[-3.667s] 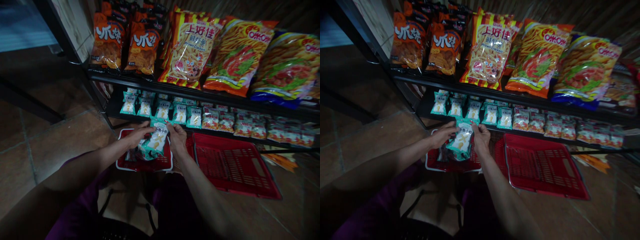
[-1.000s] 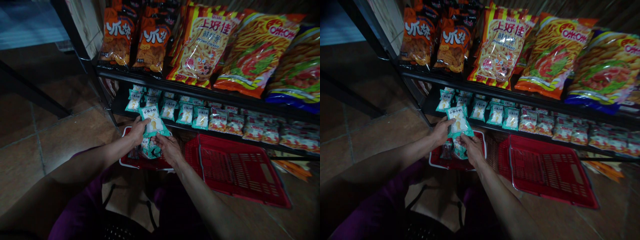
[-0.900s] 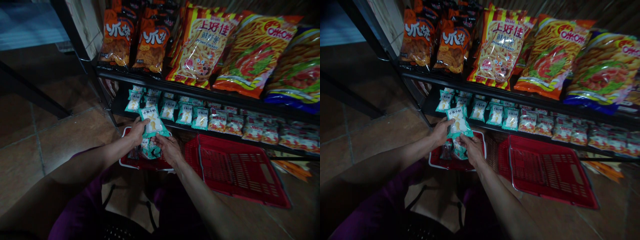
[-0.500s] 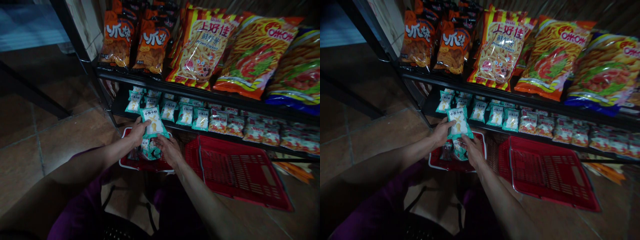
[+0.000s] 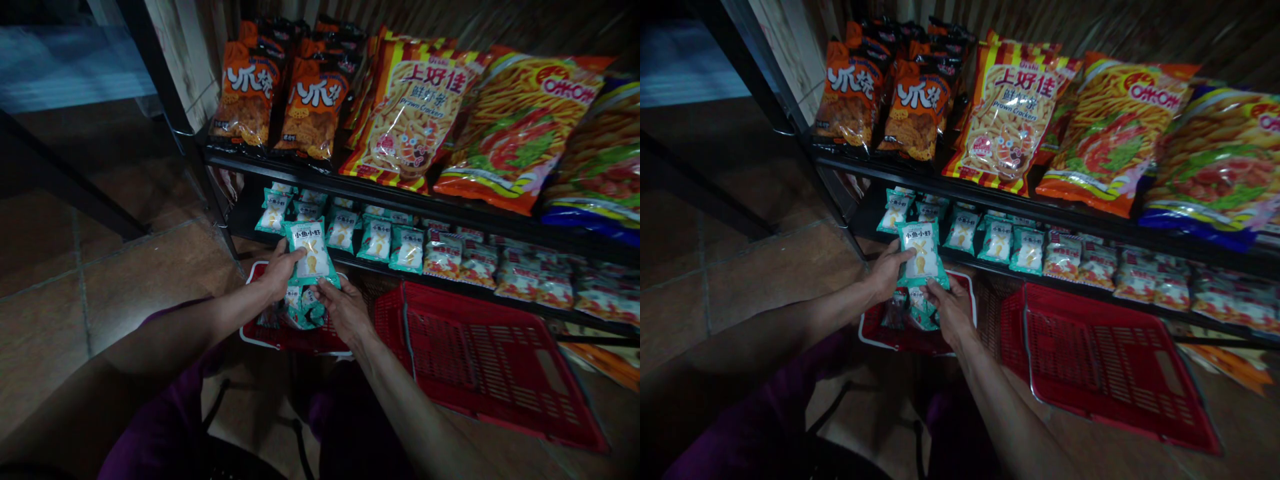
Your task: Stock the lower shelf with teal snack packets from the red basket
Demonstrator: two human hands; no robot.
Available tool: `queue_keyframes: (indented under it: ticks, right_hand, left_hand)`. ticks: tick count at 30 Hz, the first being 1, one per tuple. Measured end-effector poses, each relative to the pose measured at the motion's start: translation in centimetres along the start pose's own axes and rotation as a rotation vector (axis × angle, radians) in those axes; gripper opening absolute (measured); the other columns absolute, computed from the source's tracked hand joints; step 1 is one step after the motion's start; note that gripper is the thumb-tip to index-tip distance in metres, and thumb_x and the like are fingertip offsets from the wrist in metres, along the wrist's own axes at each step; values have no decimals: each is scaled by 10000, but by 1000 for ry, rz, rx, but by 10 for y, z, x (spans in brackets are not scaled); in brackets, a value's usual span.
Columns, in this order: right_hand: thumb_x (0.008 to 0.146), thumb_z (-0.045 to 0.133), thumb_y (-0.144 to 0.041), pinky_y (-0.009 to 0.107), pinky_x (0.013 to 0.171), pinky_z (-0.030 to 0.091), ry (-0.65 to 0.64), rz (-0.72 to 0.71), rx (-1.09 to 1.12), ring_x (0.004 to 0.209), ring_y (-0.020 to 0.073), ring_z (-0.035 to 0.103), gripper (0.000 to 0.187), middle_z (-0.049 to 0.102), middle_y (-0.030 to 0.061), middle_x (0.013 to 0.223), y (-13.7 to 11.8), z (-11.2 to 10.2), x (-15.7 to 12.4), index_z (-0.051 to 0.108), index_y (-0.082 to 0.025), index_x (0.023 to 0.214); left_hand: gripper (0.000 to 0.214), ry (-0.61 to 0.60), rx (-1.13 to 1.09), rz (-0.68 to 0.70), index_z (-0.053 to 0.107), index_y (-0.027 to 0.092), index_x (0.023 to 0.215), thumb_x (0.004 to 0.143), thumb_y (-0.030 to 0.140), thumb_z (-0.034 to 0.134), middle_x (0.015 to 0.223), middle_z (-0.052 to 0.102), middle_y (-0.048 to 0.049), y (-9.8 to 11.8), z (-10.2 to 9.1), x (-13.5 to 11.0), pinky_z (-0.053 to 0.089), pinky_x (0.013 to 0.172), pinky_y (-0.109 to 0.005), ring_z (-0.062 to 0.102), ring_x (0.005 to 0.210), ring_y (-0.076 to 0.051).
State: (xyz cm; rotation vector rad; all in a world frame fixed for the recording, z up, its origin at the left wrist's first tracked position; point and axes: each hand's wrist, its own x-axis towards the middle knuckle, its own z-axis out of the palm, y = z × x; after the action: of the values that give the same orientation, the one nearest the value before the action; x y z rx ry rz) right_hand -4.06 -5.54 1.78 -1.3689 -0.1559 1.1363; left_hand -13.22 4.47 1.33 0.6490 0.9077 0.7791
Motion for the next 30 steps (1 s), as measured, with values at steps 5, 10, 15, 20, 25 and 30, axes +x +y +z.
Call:
queue_keyframes:
  ticks: [5, 10, 15, 20, 25, 30]
  right_hand:
    - [465, 855, -295, 196, 577, 515, 3, 4, 11, 572, 83, 607, 378, 676, -14, 673, -2, 2, -1, 680, -168, 775]
    - [471, 848, -262, 199, 562, 513, -1, -2, 25, 570, 87, 606, 358, 677, -15, 683, -5, 4, -3, 683, -179, 778]
    - [476, 843, -252, 195, 551, 510, -1, 2, 40, 571, 90, 609, 342, 673, -16, 665, -4, 4, -1, 678, -175, 765]
    - [484, 839, -241, 198, 566, 511, -12, -1, 55, 580, 90, 613, 340, 678, -16, 683, -3, 3, 1, 673, -171, 773]
    - [496, 827, -237, 207, 561, 499, 7, -22, 48, 571, 88, 599, 351, 683, -16, 705, -6, 4, -1, 675, -176, 806]
    - [501, 821, -265, 229, 579, 497, 22, -49, 9, 580, 99, 599, 366, 689, -7, 722, -5, 4, -2, 682, -176, 829]
  left_hand:
    - [394, -8, -27, -12, 579, 195, 1030, 649, 219, 675, 1037, 666, -61, 3, 1, 0, 521, 796, -371, 632, 854, -203]
    - [368, -12, -58, -36, 577, 188, 1006, 656, 228, 682, 1054, 665, -68, 4, 1, 0, 514, 820, -381, 635, 872, -203]
    - [349, -23, -51, -17, 589, 190, 983, 653, 244, 688, 1012, 674, -64, 2, 0, 2, 507, 836, -399, 637, 872, -208]
    - [352, -30, -79, -14, 582, 185, 977, 645, 235, 691, 985, 677, -61, 3, 1, 2, 513, 818, -399, 639, 840, -203]
    - [338, -9, -86, -45, 587, 183, 962, 641, 220, 686, 1003, 676, -62, 6, 4, -1, 514, 815, -386, 636, 851, -205]
    - [358, 3, -88, -42, 589, 190, 979, 633, 203, 679, 1004, 672, -51, 4, 3, 0, 503, 838, -382, 633, 869, -202]
